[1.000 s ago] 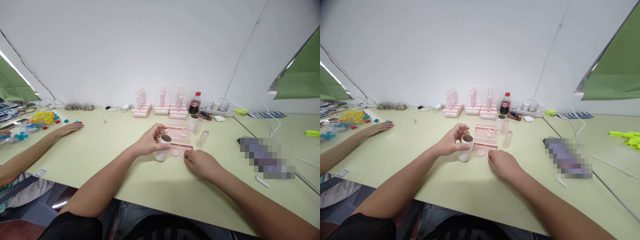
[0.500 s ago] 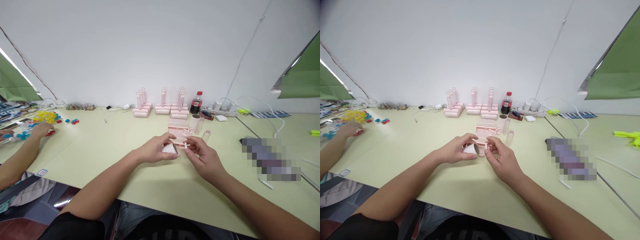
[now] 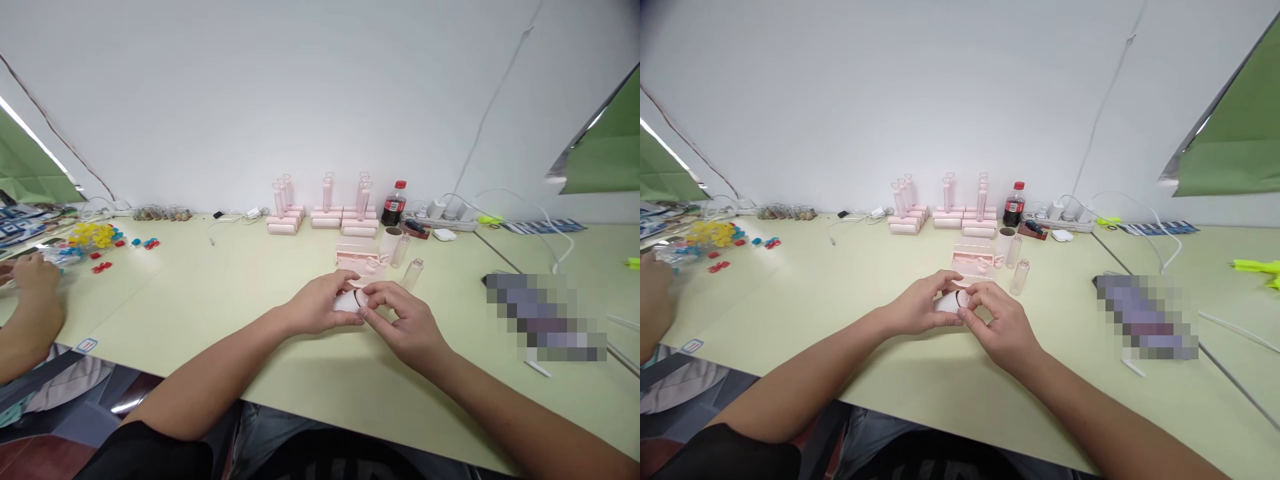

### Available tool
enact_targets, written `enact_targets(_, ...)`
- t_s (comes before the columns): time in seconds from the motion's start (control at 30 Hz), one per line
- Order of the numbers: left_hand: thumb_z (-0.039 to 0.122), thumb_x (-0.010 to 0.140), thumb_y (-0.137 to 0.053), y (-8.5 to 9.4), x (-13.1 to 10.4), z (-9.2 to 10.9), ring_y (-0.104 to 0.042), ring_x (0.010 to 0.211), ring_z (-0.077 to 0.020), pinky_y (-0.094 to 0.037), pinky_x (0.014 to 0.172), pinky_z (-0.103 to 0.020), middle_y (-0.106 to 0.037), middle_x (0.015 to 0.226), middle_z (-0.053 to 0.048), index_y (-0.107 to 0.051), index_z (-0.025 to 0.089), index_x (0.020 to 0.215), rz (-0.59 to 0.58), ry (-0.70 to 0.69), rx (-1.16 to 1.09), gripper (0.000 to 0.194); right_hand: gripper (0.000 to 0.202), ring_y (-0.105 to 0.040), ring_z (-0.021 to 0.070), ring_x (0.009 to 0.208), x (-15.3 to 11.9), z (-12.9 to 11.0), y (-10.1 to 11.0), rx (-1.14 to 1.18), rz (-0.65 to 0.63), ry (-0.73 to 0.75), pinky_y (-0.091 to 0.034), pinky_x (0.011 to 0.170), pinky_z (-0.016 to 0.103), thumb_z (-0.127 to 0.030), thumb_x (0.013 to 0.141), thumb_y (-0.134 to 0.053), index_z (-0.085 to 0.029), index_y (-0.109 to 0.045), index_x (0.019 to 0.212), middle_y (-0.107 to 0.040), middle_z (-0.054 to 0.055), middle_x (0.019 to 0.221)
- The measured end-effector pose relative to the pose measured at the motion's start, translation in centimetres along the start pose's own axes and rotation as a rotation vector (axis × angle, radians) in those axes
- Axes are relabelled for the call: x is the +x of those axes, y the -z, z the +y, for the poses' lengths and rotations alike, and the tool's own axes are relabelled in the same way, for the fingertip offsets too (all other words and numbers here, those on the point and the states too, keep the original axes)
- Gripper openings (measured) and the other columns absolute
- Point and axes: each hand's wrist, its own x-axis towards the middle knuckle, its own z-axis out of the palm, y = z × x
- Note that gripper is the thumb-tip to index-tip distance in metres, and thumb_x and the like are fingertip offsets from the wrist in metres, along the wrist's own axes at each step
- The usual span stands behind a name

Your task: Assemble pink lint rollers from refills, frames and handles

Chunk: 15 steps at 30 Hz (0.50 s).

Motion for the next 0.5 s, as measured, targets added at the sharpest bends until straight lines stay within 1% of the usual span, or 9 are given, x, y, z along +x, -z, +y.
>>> enact_targets(0.17, 0.049, 0.074, -0.075, -0.32, 0.04, 0.09, -0.06, 0.112, -0.0269, -0.046, 0.095, -0.037, -0.064, 0.121, -0.012, -0.047, 0.019, 0.133, 0.033, -0.059, 0.062, 0.071, 0.015, -0.065, 0.0213, 0.095, -0.08, 0.06, -0.05, -0.016, -0.007, -0.027, -0.05, 0.08, 0.033, -0.03, 0.091, -0.058, -0.023, -0.059, 0.078, -0.069, 0.007, 0.101)
enact_targets(0.33, 0.051, 0.075, -0.074, -0.56, 0.01, -0.08, -0.062, 0.107, -0.0247, -0.047, 0.092, -0.036, -0.065, 0.117, -0.011, -0.049, 0.019, 0.131, 0.08, -0.111, 0.018, 0.069, 0.015, -0.066, 0.021, 0.094, -0.17, 0.17, -0.22, 0.007, 0.052, 0.021, -0.051, 0.08, 0.033, -0.03, 0.09, -0.059, -0.023, -0.059, 0.077, -0.069, 0.006, 0.101)
enact_targets(0.5, 0.051, 0.076, -0.072, -0.79, 0.0, -0.29, -0.063, 0.102, -0.0229, -0.048, 0.088, -0.035, -0.065, 0.114, -0.01, -0.046, 0.02, 0.133, 0.11, -0.137, -0.053, 0.07, 0.014, -0.066, 0.0207, 0.093, -0.19, 0.12, -0.34, 0.005, 0.086, 0.059, -0.052, 0.079, 0.033, -0.028, 0.089, -0.061, -0.023, -0.058, 0.077, -0.068, 0.006, 0.1)
